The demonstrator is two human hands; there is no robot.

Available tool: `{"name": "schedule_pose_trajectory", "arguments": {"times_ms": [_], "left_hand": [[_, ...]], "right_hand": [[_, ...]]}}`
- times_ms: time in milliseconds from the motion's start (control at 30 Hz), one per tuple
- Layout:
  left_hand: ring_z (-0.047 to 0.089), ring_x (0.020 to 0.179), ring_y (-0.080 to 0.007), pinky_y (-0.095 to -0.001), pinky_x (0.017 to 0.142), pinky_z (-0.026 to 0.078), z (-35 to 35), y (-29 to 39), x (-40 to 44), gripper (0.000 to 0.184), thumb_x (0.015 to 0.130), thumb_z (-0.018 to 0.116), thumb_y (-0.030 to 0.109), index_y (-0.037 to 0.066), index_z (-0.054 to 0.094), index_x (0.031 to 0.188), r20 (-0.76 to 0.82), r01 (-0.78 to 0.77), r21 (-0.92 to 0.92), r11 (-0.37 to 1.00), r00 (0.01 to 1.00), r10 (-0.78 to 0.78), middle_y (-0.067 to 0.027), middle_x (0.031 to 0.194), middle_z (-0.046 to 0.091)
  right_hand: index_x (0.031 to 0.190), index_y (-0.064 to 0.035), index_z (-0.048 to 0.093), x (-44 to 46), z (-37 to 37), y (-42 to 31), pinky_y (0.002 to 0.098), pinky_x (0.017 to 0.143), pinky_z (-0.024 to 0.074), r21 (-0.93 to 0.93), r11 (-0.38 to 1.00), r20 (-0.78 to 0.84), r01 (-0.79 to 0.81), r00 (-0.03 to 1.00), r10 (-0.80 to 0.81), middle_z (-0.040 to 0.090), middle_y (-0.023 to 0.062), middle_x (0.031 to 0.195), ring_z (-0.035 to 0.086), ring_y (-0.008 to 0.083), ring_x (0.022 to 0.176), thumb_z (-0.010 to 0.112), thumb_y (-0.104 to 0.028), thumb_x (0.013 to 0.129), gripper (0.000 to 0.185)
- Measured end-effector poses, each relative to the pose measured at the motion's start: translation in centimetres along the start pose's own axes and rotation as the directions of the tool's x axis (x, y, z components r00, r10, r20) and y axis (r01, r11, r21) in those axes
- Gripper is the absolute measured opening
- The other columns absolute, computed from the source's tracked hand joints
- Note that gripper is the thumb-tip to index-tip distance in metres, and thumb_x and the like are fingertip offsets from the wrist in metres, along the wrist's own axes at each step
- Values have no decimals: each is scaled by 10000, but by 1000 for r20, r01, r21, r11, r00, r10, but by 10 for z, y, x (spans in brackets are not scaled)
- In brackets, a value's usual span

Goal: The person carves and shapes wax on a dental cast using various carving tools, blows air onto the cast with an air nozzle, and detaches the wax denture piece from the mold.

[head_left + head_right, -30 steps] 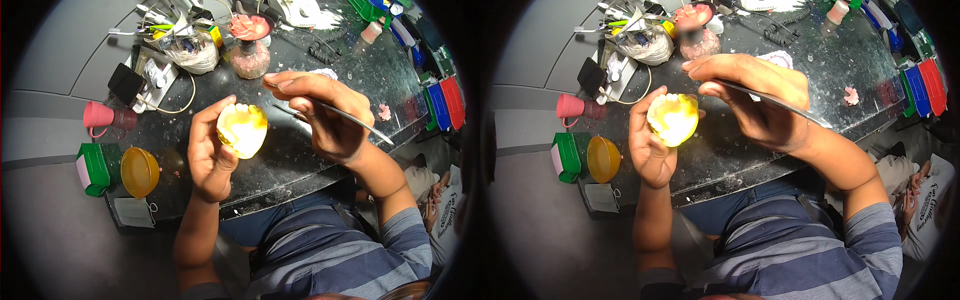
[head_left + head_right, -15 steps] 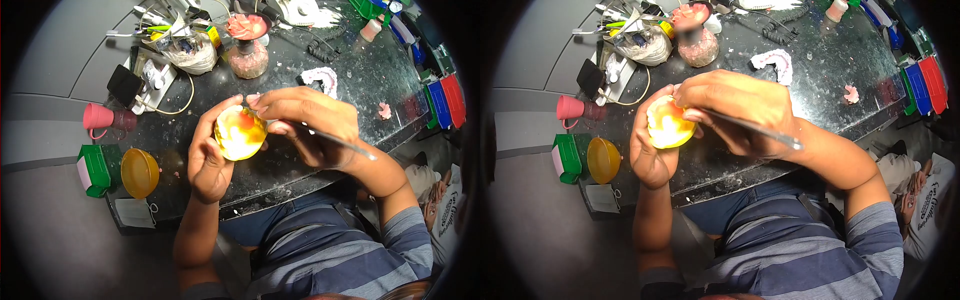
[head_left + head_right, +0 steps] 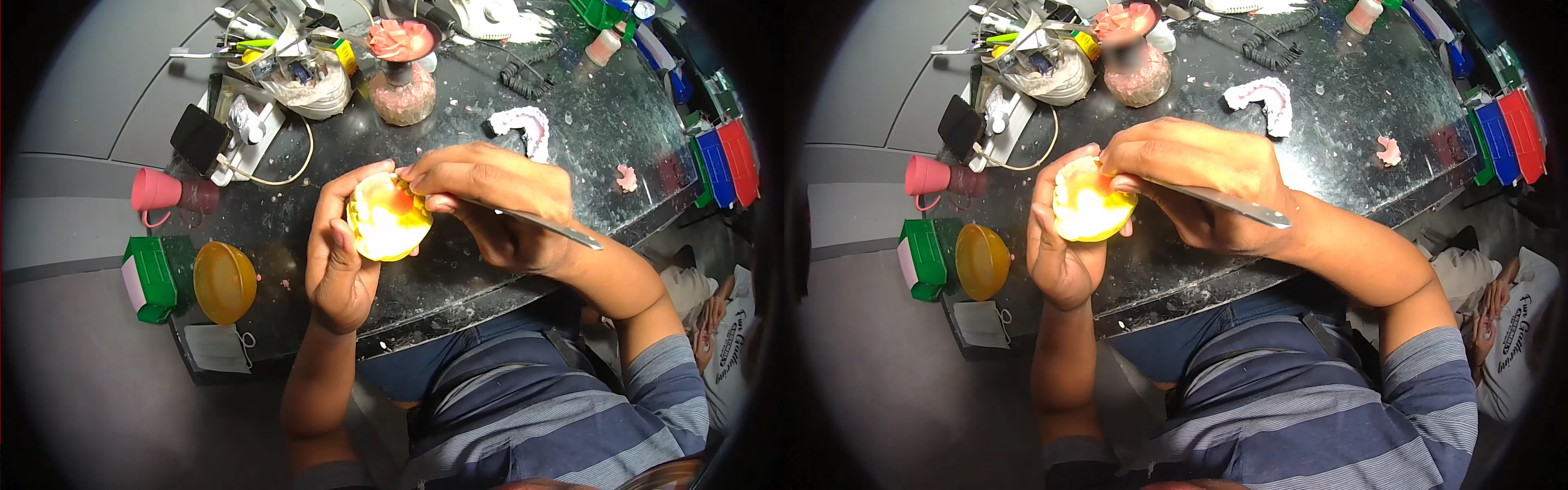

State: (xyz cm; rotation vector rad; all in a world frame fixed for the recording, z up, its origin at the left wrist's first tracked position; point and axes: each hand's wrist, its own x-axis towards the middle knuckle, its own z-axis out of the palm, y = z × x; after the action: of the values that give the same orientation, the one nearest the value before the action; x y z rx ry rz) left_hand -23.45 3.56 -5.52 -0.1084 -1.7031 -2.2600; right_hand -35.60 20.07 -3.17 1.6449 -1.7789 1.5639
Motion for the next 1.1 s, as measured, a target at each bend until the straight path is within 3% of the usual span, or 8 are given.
{"name": "schedule_pose_trajectory", "arguments": {"times_ms": [233,300,400,500,567,633,933,1100], "left_hand": [[635,934,-273,-362,729,539,-6,-3,-2,652,1058,364,485,-69,371,1402,-42,1,132,991,999,4,-216,1188,577],[630,866,-267,-351,696,526,3,-2,0,658,1060,335,507,-57,381,1396,-103,-6,25,1000,995,8,-222,1152,587],[602,749,-248,-331,639,492,-6,-2,6,699,1056,275,562,-38,397,1393,-109,5,-175,985,994,-25,-235,1097,599],[536,642,-215,-315,609,447,-10,0,7,821,1021,221,668,-36,415,1395,-92,88,-316,945,988,-123,-248,1067,600],[585,798,-222,-310,604,469,-15,0,9,831,1010,231,678,-44,414,1377,108,159,-481,862,987,-121,-227,1063,625],[576,799,-209,-301,601,455,-9,6,10,818,1018,231,666,-43,412,1385,95,180,-519,836,984,-153,-216,1070,622],[574,801,-119,-243,581,427,-7,7,4,715,1054,210,591,-12,453,1350,91,285,-476,832,957,-276,-136,1115,624],[604,894,-148,-248,638,462,2,7,3,670,1064,230,548,-16,441,1356,1,253,-338,906,963,-269,-149,1227,592]], "right_hand": [[1028,45,662,-1,-1,15,329,727,588,-206,976,-92,76,991,-96,701,165,938,719,295,828,723,74,821,218],[989,47,672,2,-4,16,314,687,581,-269,962,-140,36,987,-77,710,155,896,721,261,792,714,63,855,141],[1098,94,620,-3,2,6,307,726,606,166,944,-178,-287,932,315,725,159,886,733,190,904,514,-41,1037,182],[1014,66,678,2,2,-7,268,649,571,330,866,-219,-377,861,458,725,114,890,703,139,712,641,21,950,86],[1007,55,680,2,-1,-2,286,636,567,287,894,-204,-343,891,407,714,121,878,710,176,720,662,25,930,84],[1005,40,681,7,-7,12,304,641,565,-160,984,-79,78,993,-92,702,141,896,711,237,740,683,27,906,100],[1055,31,669,0,3,-4,332,728,607,-61,994,129,89,988,-81,711,173,1026,733,288,889,788,-162,826,322],[990,43,677,3,8,-5,366,786,626,-131,952,130,278,956,-262,710,192,1028,733,287,908,759,-197,832,298]]}}
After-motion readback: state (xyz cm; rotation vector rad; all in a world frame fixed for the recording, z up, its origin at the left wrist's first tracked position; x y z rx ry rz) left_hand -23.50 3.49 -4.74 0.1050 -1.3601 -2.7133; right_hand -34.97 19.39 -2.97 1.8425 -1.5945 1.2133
